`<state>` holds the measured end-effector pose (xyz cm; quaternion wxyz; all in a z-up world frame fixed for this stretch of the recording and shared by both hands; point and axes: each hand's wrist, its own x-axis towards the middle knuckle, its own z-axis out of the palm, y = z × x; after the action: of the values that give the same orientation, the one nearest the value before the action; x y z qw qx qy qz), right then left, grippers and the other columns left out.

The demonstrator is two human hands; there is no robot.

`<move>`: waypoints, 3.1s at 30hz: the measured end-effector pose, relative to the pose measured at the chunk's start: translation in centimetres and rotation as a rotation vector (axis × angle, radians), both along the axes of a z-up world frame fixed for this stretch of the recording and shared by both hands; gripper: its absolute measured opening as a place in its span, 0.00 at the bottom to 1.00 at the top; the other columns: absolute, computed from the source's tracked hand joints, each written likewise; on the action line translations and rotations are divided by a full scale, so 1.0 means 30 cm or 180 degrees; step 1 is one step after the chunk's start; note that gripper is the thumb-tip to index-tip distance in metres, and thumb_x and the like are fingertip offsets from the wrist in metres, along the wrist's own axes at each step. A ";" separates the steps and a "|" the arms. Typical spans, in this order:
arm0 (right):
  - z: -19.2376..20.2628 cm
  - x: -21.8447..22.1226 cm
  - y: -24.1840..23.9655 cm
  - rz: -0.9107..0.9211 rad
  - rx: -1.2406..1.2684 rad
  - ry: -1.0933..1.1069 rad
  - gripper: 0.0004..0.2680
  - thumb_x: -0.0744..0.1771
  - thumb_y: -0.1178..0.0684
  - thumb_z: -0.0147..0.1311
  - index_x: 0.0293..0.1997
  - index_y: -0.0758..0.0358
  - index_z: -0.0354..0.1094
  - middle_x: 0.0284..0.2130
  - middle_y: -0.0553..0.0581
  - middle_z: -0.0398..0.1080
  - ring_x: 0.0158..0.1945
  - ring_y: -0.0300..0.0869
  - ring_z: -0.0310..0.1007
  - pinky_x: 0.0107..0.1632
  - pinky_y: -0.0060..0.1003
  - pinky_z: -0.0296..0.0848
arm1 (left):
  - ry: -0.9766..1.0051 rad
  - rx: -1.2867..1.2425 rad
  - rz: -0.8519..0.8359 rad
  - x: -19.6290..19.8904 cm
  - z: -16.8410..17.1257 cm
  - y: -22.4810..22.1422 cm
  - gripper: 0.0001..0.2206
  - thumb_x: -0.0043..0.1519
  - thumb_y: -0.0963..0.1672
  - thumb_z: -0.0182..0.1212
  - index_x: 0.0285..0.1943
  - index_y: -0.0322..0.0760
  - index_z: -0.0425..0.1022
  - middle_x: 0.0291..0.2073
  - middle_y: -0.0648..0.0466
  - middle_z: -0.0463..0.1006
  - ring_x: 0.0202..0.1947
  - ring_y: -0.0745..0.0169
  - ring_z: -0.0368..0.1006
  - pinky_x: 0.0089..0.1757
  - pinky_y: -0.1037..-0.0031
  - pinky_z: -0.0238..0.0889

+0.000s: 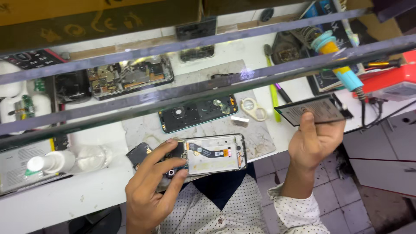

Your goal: The person disassembles a smartphone, removes the battery, and cleans the screen with a card and spray. They handle the phone's internal components and use tools to manipulate parts before reassembling the device.

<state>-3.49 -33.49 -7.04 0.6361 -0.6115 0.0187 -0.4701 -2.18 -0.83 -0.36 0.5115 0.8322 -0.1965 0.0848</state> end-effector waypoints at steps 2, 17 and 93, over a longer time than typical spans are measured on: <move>-0.008 -0.038 -0.032 -0.0719 -0.0576 -0.0333 0.15 0.71 0.60 0.62 0.61 0.71 0.58 0.52 0.60 0.70 0.52 0.40 0.72 0.60 0.32 0.74 | -0.0087 0.0007 -0.0029 0.009 0.013 -0.010 0.10 0.53 0.39 0.71 0.43 0.34 0.81 0.55 0.43 0.80 0.60 0.49 0.77 0.56 0.65 0.68; -0.049 -0.208 -0.152 -0.1594 -0.1233 0.0973 0.09 0.73 0.56 0.61 0.52 0.70 0.65 0.42 0.59 0.71 0.44 0.39 0.73 0.49 0.30 0.74 | 0.0052 0.0085 -0.0104 0.001 -0.054 0.004 0.08 0.54 0.40 0.70 0.41 0.34 0.81 0.53 0.42 0.80 0.59 0.48 0.77 0.57 0.65 0.71; 0.202 -0.026 0.161 0.1375 -0.3111 0.0959 0.29 0.54 0.52 0.77 0.43 0.59 0.48 0.49 0.69 0.69 0.56 0.56 0.70 0.57 0.48 0.71 | -0.0102 -0.0414 -0.0056 0.002 -0.051 0.034 0.10 0.74 0.39 0.52 0.62 0.30 0.72 0.65 0.39 0.72 0.68 0.41 0.73 0.65 0.63 0.68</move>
<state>-4.27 -28.66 -0.98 0.3506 -0.8859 -0.2366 -0.1903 -2.13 0.19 -1.90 0.5620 0.7939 -0.2061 0.1063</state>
